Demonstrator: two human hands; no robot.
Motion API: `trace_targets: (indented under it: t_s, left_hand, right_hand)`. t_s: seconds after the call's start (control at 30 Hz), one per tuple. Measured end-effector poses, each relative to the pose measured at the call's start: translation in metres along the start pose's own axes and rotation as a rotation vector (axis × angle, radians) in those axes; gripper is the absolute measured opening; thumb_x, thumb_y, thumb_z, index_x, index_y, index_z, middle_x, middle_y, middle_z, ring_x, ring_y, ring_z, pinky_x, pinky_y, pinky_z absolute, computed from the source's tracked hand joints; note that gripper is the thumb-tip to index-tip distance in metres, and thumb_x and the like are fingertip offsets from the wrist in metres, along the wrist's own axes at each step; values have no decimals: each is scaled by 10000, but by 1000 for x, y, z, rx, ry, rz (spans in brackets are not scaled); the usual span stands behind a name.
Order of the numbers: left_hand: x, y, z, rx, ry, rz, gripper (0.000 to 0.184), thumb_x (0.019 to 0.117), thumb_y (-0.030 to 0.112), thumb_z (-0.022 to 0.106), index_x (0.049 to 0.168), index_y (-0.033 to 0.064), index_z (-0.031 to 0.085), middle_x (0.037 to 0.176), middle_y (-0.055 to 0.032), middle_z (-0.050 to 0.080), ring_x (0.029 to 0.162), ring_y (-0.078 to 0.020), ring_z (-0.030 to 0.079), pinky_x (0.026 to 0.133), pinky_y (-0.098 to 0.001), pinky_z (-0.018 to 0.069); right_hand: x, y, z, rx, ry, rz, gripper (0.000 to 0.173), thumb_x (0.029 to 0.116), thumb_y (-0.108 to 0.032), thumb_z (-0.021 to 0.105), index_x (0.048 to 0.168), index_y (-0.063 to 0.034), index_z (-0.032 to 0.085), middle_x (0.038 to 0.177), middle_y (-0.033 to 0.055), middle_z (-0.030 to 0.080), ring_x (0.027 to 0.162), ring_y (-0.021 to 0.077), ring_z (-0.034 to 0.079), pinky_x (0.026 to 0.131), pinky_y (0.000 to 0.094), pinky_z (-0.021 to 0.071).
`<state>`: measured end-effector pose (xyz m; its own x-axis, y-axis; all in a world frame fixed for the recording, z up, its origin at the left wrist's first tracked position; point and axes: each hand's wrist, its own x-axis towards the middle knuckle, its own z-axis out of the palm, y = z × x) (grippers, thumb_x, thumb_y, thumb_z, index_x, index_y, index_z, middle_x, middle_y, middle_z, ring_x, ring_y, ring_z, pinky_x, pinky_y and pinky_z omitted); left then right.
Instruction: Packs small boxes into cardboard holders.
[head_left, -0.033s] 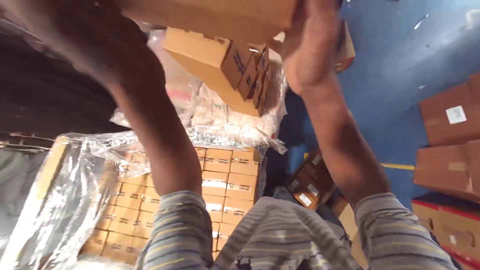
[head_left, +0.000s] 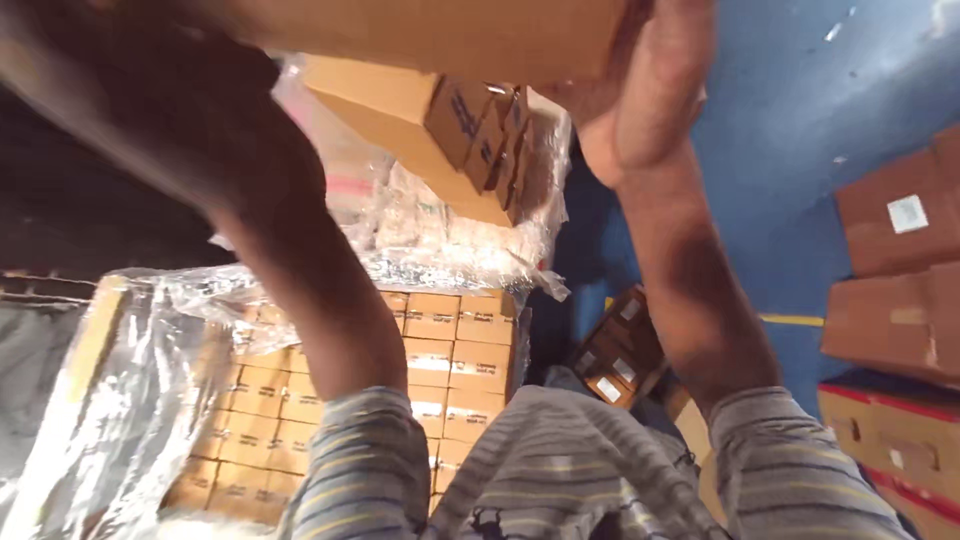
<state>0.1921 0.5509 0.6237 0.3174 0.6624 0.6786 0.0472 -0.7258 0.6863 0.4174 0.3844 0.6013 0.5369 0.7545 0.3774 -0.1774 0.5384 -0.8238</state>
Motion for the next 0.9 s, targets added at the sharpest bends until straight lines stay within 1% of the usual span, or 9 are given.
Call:
trace_targets:
  t_s: [0.1,0.17,0.27,0.33,0.37,0.57,0.7,0.8,0.9]
  left_hand:
    - [-92,30,28,-183,-234,-70,527,1005,319,631,1406,25,456,1284,-62,621,1179,-180,627,1019,-399,541]
    - [-163,42,68,-336,-319,-305,754,952,354,681,1533,65,296,1435,-39,536,1306,-185,556,1118,-398,479]
    - [-281,55,147,-395,-299,-795,476,1082,470,357,1394,115,413,1133,59,682,1009,-55,678,889,-281,582]
    - [-361,55,198,-134,-281,-1132,450,1112,452,201,1264,146,494,723,109,612,557,6,578,510,-205,526]
    - [-398,50,222,-26,-343,-1230,403,1118,422,253,1264,129,488,692,82,565,517,-22,540,481,-234,507]
    - [-610,0,370,-20,-644,-1605,397,1119,224,383,1466,34,345,1027,-107,667,859,-197,708,772,-411,628]
    - [-735,-100,508,90,-752,-1543,590,1102,519,243,1252,46,562,866,-56,668,720,-146,661,650,-364,594]
    - [-820,-200,603,-75,-842,-1345,737,1058,642,185,1470,97,462,1269,-104,653,1121,-194,654,954,-452,566]
    - [-877,-269,688,-90,-888,-1227,581,1116,427,234,1471,-1,403,1319,-176,603,1175,-223,624,1004,-437,548]
  right_hand:
    - [-54,-6,-75,-61,49,155,184,1002,-184,417,1000,-78,569,865,-1,655,841,86,669,772,324,602]
    - [-111,5,-124,-158,95,292,317,1040,-118,554,1329,7,522,1129,79,669,1028,108,668,905,304,589]
    - [-221,40,-195,-297,177,413,969,835,-209,844,1596,7,283,1512,207,504,1350,220,549,1113,378,497]
    - [-304,60,-247,-409,263,623,1044,781,-316,898,1611,-74,313,1533,184,497,1363,269,540,1105,464,497]
    - [-340,70,-276,-427,308,748,1064,759,-352,910,1612,-105,324,1526,183,497,1349,300,545,1081,510,506]
    - [-528,129,-443,-526,549,1185,1224,692,-493,876,1649,-116,213,1608,242,367,1470,398,386,1186,596,351]
    - [-601,235,-527,-764,874,1019,1234,722,-633,823,1628,-33,238,1645,280,273,1519,430,292,1224,606,302]
    - [-623,336,-581,-964,1070,922,1264,689,-636,835,1622,-29,237,1649,287,231,1526,442,249,1228,618,263]
    - [-636,425,-640,-1051,1174,862,1267,703,-616,851,1630,-28,220,1661,299,191,1546,454,197,1252,639,180]
